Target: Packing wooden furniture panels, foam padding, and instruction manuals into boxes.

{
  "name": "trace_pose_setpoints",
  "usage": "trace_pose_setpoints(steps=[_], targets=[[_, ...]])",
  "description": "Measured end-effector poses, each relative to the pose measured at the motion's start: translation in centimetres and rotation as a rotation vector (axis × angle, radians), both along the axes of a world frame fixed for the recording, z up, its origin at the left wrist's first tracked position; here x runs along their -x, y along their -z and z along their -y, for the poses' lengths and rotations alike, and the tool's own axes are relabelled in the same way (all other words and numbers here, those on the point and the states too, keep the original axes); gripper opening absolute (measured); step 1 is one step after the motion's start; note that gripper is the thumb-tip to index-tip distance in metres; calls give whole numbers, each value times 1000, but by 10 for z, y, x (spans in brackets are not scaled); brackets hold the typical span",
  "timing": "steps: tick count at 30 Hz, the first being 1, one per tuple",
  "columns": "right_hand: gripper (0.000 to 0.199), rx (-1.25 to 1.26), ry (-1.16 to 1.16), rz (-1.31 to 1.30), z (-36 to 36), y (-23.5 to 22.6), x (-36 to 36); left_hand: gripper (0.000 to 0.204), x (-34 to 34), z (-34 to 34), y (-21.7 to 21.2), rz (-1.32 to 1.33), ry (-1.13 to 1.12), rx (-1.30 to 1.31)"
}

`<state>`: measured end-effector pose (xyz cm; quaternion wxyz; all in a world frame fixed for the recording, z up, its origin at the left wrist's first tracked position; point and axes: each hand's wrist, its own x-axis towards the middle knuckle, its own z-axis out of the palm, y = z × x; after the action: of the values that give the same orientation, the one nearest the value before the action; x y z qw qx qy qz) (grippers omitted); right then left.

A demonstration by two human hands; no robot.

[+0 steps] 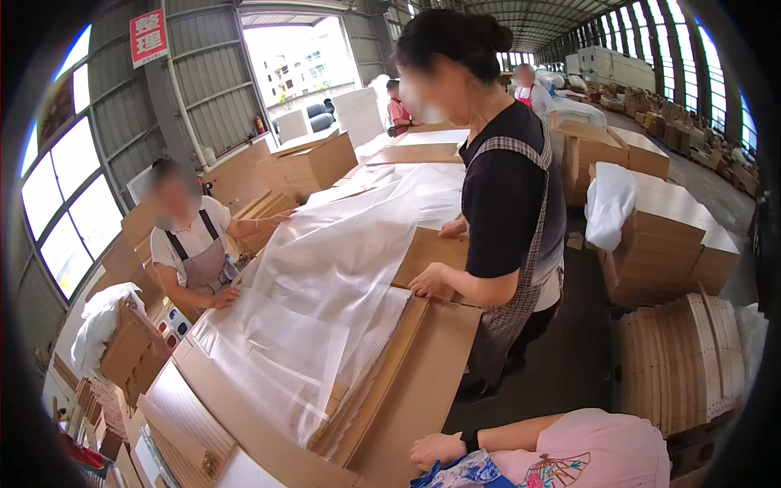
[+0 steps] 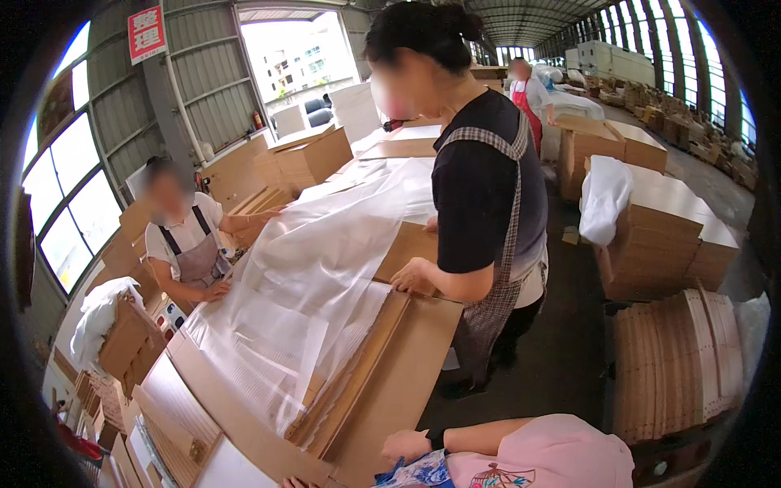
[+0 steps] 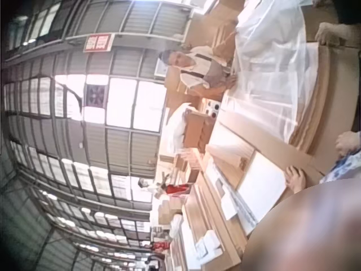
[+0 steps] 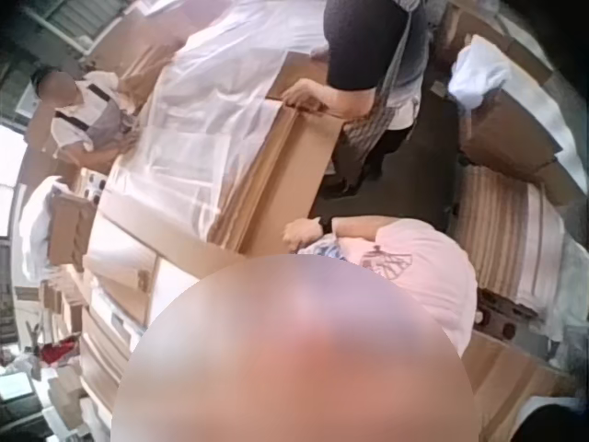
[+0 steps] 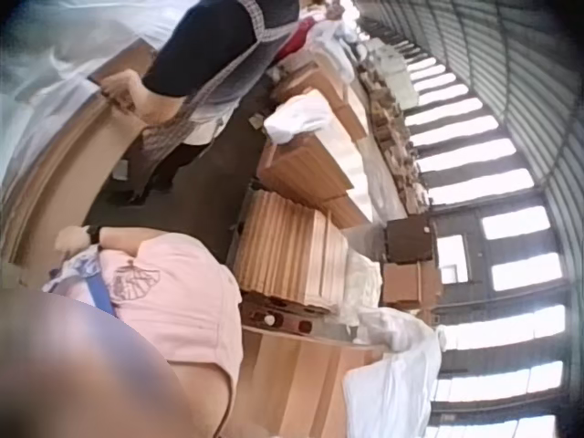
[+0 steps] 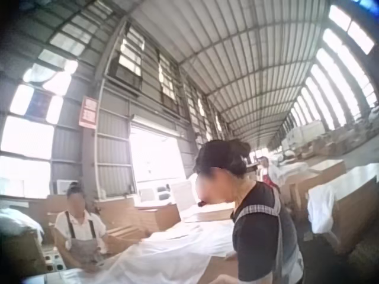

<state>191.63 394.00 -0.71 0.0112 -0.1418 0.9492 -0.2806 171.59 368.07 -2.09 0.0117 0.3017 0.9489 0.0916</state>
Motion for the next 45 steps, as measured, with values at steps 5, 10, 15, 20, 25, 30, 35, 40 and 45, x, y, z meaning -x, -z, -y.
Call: trace_pose_setpoints(steps=[5,10,15,20,25,30,35,40,45], targets=[[23,78,75,145,4,-8,-1,57,-3,-5,-4,55,-36,65],[25,110,54,135,0,-2,-6,57,-3,-5,3,31,-24,52],[28,136,19,77,-5,3,1,57,-8,4,4,72,-105,39],[30,-77,169,290,1,3,-5,59,-2,5,31,105,-74,-57],[22,397,-8,354,-9,-42,36,59,26,5,-3,197,96,19],[26,396,-183,112,14,-132,125,36,93,33,-79,745,58,-829],[45,541,-397,209,106,-144,138,36,63,13,-197,656,74,-1476],[51,1261,-170,583,163,-91,117,31,39,-1,-213,627,82,-1622],[35,1198,-411,999,159,-103,124,28,40,1,-226,728,19,-1906]])
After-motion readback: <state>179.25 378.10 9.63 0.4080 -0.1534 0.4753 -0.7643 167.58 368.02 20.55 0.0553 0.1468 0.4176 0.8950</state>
